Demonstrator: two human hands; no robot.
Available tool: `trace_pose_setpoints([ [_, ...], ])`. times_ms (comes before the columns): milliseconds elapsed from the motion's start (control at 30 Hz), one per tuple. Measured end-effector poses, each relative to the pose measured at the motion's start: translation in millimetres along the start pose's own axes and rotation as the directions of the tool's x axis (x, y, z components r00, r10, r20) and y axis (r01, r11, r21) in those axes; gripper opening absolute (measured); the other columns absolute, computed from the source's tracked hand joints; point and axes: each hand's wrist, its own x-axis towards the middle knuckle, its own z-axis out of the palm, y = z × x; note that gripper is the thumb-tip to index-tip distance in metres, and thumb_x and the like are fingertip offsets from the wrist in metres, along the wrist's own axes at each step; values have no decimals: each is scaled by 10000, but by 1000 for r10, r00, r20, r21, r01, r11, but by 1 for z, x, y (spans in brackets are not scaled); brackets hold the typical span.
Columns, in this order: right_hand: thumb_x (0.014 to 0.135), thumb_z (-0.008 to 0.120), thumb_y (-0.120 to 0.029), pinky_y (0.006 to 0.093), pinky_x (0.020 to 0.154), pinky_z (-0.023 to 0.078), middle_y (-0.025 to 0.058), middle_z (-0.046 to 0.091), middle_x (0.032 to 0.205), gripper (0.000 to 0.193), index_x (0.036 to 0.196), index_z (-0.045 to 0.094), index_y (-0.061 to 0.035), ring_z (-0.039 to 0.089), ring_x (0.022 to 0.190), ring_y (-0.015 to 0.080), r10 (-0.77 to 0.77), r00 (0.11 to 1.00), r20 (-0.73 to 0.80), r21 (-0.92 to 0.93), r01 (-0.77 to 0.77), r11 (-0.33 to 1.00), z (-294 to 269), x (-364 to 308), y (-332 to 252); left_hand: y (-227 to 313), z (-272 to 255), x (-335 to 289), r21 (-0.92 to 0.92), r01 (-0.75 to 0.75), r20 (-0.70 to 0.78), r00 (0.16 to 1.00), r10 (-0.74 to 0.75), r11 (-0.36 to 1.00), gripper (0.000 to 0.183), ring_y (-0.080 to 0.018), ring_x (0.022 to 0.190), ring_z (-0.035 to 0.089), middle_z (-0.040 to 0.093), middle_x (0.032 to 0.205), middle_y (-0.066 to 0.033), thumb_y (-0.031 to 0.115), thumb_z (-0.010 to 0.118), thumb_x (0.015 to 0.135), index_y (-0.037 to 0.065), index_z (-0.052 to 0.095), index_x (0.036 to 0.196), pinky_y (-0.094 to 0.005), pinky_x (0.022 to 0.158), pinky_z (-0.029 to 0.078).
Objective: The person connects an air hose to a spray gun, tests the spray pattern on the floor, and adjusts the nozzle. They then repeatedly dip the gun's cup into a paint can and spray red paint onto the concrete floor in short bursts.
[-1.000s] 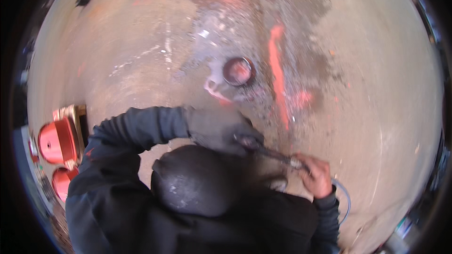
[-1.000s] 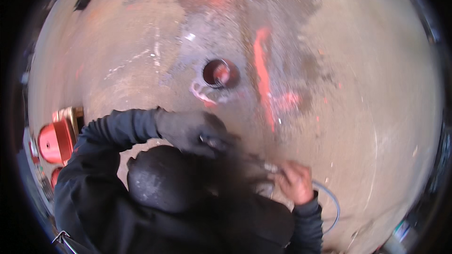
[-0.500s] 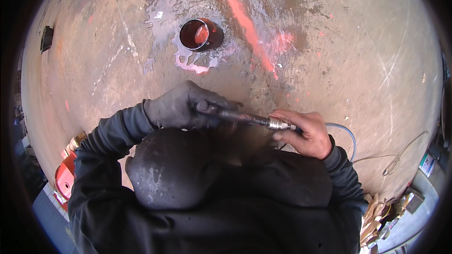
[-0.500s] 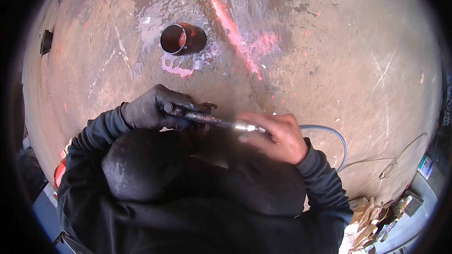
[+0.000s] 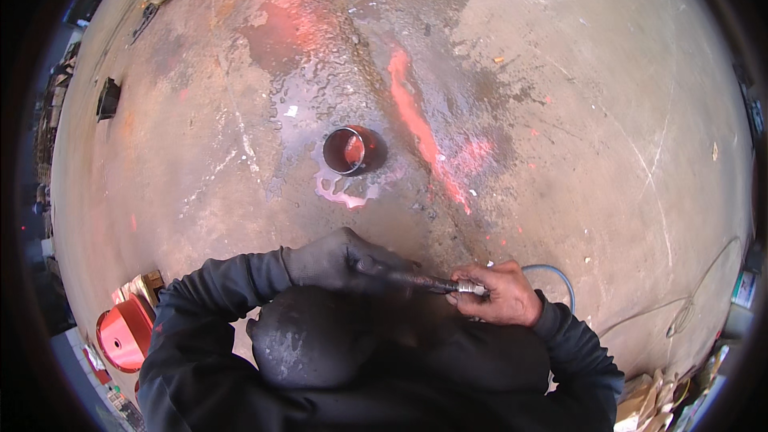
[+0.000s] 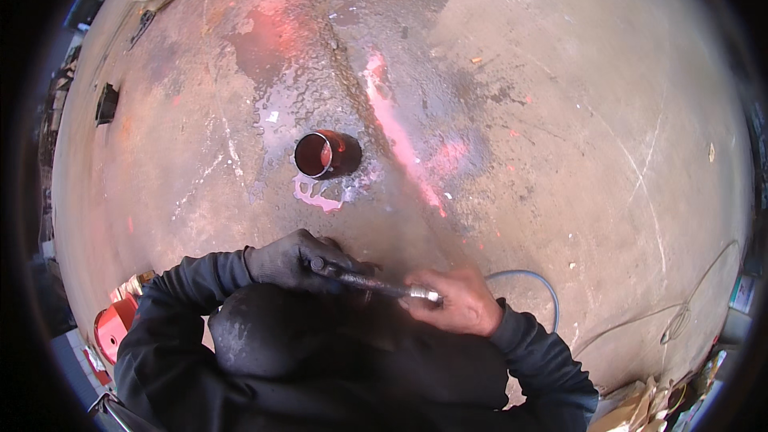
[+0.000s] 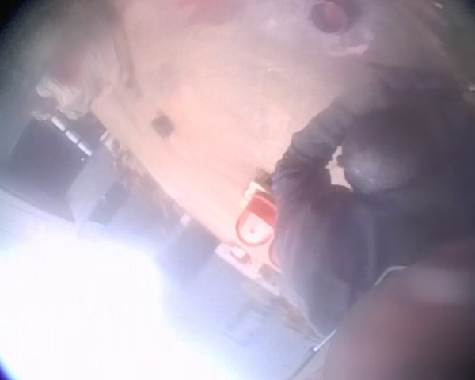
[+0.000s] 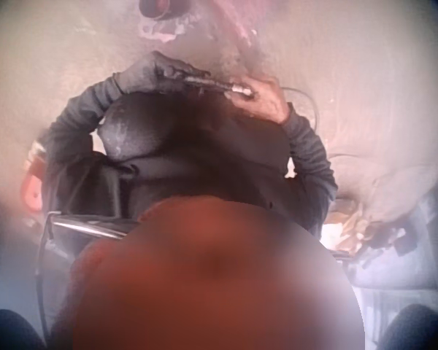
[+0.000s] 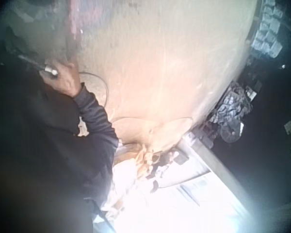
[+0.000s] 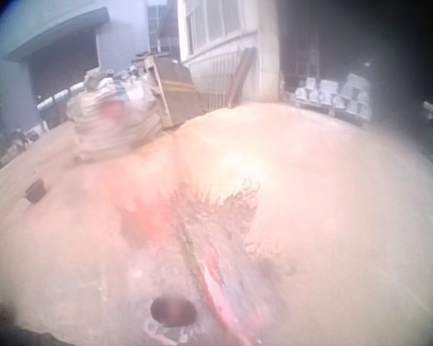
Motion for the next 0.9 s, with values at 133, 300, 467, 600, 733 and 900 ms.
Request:
trace_pose_setpoints([
  [133, 855, 884, -204, 366, 586, 570, 153, 733, 783, 314, 1112, 764, -70, 738, 634, 302, -33, 994, -108, 55, 39, 998, 0, -5, 7, -10, 1, 2, -4, -73, 6, 997, 73, 997, 361, -217, 1090, 767, 797, 1225, -110, 123, 766, 991, 61, 737, 1346, -359, 980, 587],
  [300, 852, 886, -221, 345, 633, 604, 137, 776, 857, 327, 1122, 770, -77, 773, 680, 271, 63, 998, -11, -37, -64, 997, -3, -9, 17, -11, -1, 5, 90, 28, 11, 1000, -29, 996, 401, -246, 1032, 772, 802, 1147, -127, 255, 782, 979, 85, 740, 1340, -376, 940, 594],
  [467, 810, 890, -226, 382, 652, 604, 124, 791, 901, 327, 1090, 780, -99, 767, 710, 301, 13, 990, -139, -290, -54, 955, -29, -37, 72, -5, -17, -14, 15, 184, -97, 979, -182, 983, 456, -244, 1013, 762, 783, 1153, -137, 296, 786, 968, 151, 715, 1395, -376, 900, 588],
  [600, 781, 902, -311, 504, 837, 563, 129, 777, 993, 373, 1063, 770, -107, 738, 917, 364, 248, 942, -225, -585, -334, 739, -47, -50, 133, -4, -29, -29, 90, 98, -226, 971, -76, 991, 475, -183, 904, 712, 755, 1066, -84, 221, 813, 955, 93, 698, 1398, -338, 887, 574],
  [733, 730, 933, -356, 543, 1028, 483, 192, 672, 1317, 768, 1378, 635, -70, 623, 1204, 424, 71, 977, -201, -691, -192, 697, -49, -12, 143, 4, -30, -39, 26, 46, -455, 890, -29, 999, 468, -64, 794, 627, 681, 961, 23, 56, 818, 935, 29, 703, 1387, -263, 697, 550],
  [900, 638, 1010, -210, 515, 1133, 451, 234, 609, 1436, 1138, 1573, 403, 18, 582, 1306, 439, -206, 945, -253, -474, 64, 878, -28, 107, 101, 30, -25, -79, -320, 36, -675, 693, -255, 947, 469, -53, 775, 630, 753, 1055, -40, -67, 754, 938, -15, 682, 1398, -239, 642, 541],
])
